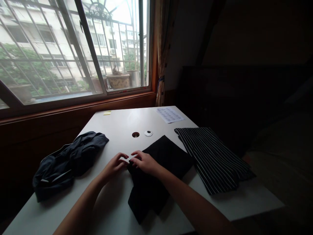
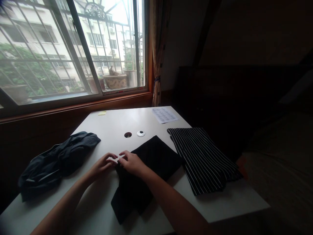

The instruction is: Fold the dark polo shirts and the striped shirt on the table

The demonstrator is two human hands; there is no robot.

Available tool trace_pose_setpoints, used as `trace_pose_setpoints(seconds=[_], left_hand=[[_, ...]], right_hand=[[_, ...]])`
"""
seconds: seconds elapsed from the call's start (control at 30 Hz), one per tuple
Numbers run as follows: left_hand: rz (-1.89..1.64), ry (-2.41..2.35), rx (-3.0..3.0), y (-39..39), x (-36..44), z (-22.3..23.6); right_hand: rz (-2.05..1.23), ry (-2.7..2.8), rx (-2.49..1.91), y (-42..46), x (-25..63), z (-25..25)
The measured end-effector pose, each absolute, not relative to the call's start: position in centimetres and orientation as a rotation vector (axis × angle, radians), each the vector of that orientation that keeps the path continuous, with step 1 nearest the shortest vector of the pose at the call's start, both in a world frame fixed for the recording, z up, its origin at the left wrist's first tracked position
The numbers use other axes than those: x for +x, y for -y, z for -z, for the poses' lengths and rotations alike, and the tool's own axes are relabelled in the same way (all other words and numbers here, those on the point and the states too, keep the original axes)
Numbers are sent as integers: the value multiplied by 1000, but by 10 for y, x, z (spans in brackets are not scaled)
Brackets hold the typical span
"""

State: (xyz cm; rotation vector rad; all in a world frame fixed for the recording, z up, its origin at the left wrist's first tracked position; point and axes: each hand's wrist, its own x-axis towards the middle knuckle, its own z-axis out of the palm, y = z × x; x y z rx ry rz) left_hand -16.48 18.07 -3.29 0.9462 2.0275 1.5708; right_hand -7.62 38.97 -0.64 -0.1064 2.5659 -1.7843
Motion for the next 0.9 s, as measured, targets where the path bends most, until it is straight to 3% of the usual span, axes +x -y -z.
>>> trace_pose_setpoints(seconds=[0.2, 0.43, 0.63, 0.9], left_hand=[[-1525, -2093, 655, -193, -166, 26], [-1068, -2411, 874, -218, -171, 19], [-1189, -2340, 653, -219, -162, 8], [-1317, -2061, 415, -212, -160, 3]], right_hand=[[1648, -2882, -288, -423, -19, -9], [980, -3084, -690, -452, 58, 16], [637, -3203, -863, -452, 78, 33], [515, -3336, -1310, -457, 73, 28]])
